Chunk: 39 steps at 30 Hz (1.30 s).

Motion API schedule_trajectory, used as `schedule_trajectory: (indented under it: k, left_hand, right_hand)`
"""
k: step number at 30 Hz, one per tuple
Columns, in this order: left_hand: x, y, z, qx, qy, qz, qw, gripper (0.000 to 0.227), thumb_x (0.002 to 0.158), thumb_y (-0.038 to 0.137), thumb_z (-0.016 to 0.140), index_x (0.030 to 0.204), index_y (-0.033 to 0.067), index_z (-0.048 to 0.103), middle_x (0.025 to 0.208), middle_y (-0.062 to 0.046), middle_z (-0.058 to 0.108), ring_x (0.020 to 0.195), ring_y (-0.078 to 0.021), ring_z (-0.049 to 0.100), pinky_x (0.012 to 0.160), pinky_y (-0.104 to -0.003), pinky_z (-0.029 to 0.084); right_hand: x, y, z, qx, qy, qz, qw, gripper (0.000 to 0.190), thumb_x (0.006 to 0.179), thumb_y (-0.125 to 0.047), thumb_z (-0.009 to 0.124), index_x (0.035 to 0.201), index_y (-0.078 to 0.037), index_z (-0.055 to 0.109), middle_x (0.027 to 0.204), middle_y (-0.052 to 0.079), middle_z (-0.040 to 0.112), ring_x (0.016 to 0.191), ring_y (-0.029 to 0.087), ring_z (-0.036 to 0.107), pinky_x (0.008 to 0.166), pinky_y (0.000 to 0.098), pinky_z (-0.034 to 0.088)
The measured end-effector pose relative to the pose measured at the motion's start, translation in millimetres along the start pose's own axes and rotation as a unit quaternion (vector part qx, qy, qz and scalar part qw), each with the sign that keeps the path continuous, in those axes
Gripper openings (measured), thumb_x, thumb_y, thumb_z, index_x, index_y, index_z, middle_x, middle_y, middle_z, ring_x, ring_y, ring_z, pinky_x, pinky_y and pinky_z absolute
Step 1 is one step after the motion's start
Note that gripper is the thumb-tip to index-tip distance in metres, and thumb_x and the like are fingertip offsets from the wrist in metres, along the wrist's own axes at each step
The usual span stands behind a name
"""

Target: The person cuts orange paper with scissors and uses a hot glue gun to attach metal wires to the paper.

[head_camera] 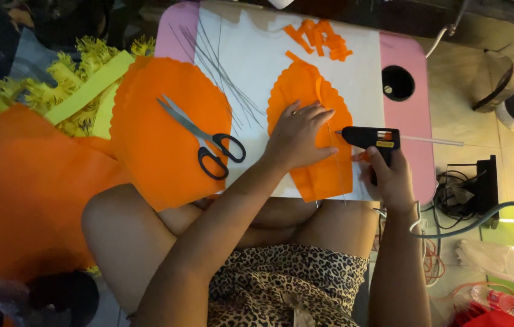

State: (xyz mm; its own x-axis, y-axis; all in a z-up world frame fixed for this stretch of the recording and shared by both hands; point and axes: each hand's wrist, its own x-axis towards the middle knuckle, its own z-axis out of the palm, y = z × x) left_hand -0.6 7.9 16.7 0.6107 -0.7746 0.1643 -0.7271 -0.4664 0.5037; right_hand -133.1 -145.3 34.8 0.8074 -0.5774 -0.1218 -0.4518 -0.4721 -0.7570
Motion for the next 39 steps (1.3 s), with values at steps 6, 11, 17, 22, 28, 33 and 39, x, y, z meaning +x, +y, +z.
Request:
schedule_trajectory:
  k: [6, 11, 17, 22, 28, 33, 39]
  left_hand:
    - [-6, 5, -9, 0.017, -0.022, -0.008, 1.0, 0.071, 0.078, 0.055, 0.061, 0.135, 0.0144, 0.046, 0.13, -0.003, 0.054, 0.129, -0.0189, 0.045, 0.101, -0.041, 0.031]
    - [-6, 6, -7, 0.006, -0.007, -0.004, 1.0, 0.064, 0.083, 0.054, 0.054, 0.133, 0.0149, 0.049, 0.13, -0.002, 0.054, 0.13, -0.0188, 0.044, 0.097, -0.039, 0.032]
    - [-3, 11, 1, 0.014, 0.001, -0.022, 1.0, 0.076, 0.074, 0.066, 0.057, 0.13, 0.0139, 0.053, 0.13, -0.005, 0.056, 0.128, -0.0228, 0.047, 0.099, -0.042, 0.034]
    - [-12, 18, 6, 0.028, 0.028, -0.024, 0.999, 0.074, 0.074, 0.059, 0.064, 0.131, 0.013, 0.053, 0.13, -0.004, 0.056, 0.131, -0.0228, 0.043, 0.1, -0.043, 0.034]
    - [-16, 18, 14, 0.02, 0.056, -0.038, 0.998, 0.077, 0.07, 0.058, 0.064, 0.132, 0.0138, 0.052, 0.131, -0.005, 0.056, 0.132, -0.0236, 0.042, 0.103, -0.045, 0.032]
    - [-16, 14, 17, 0.025, 0.062, -0.036, 0.997, 0.08, 0.071, 0.062, 0.061, 0.134, 0.014, 0.051, 0.133, -0.006, 0.055, 0.132, -0.0232, 0.041, 0.105, -0.045, 0.03]
    - [-22, 16, 15, 0.024, 0.062, -0.032, 0.997, 0.079, 0.072, 0.063, 0.061, 0.133, 0.014, 0.051, 0.133, -0.007, 0.054, 0.132, -0.0231, 0.041, 0.108, -0.045, 0.029]
  right_hand:
    - [5, 5, -10, 0.071, -0.071, -0.018, 0.995, 0.028, 0.095, -0.037, 0.057, 0.095, -0.01, 0.058, 0.061, 0.011, 0.064, 0.063, 0.022, 0.063, 0.058, 0.0327, 0.043]
    - [-7, -6, -14, 0.161, -0.082, -0.019, 0.983, 0.02, 0.096, -0.021, 0.054, 0.102, -0.003, 0.048, 0.073, 0.015, 0.064, 0.065, 0.021, 0.064, 0.052, 0.0247, 0.041]
    - [3, 28, -13, 0.224, -0.088, -0.047, 0.969, 0.024, 0.095, -0.025, 0.057, 0.107, -0.007, 0.047, 0.092, 0.014, 0.067, 0.064, 0.019, 0.065, 0.049, 0.0229, 0.045]
    - [12, 55, -8, 0.227, -0.081, -0.06, 0.969, 0.022, 0.097, -0.024, 0.054, 0.109, -0.007, 0.045, 0.087, 0.011, 0.067, 0.061, 0.017, 0.063, 0.045, 0.0219, 0.042]
    - [-2, 37, -9, 0.221, -0.086, -0.051, 0.97, 0.024, 0.097, -0.03, 0.053, 0.111, -0.011, 0.048, 0.067, 0.009, 0.062, 0.05, 0.011, 0.055, 0.04, 0.0182, 0.034]
    - [14, 57, -5, 0.191, -0.067, -0.095, 0.975, 0.023, 0.099, -0.03, 0.051, 0.108, -0.009, 0.052, 0.069, 0.01, 0.064, 0.055, 0.013, 0.057, 0.047, 0.0198, 0.04]
    - [-6, 34, -5, 0.184, -0.057, -0.113, 0.975, 0.027, 0.101, -0.03, 0.049, 0.106, -0.004, 0.051, 0.073, 0.012, 0.064, 0.064, 0.018, 0.063, 0.06, 0.024, 0.049]
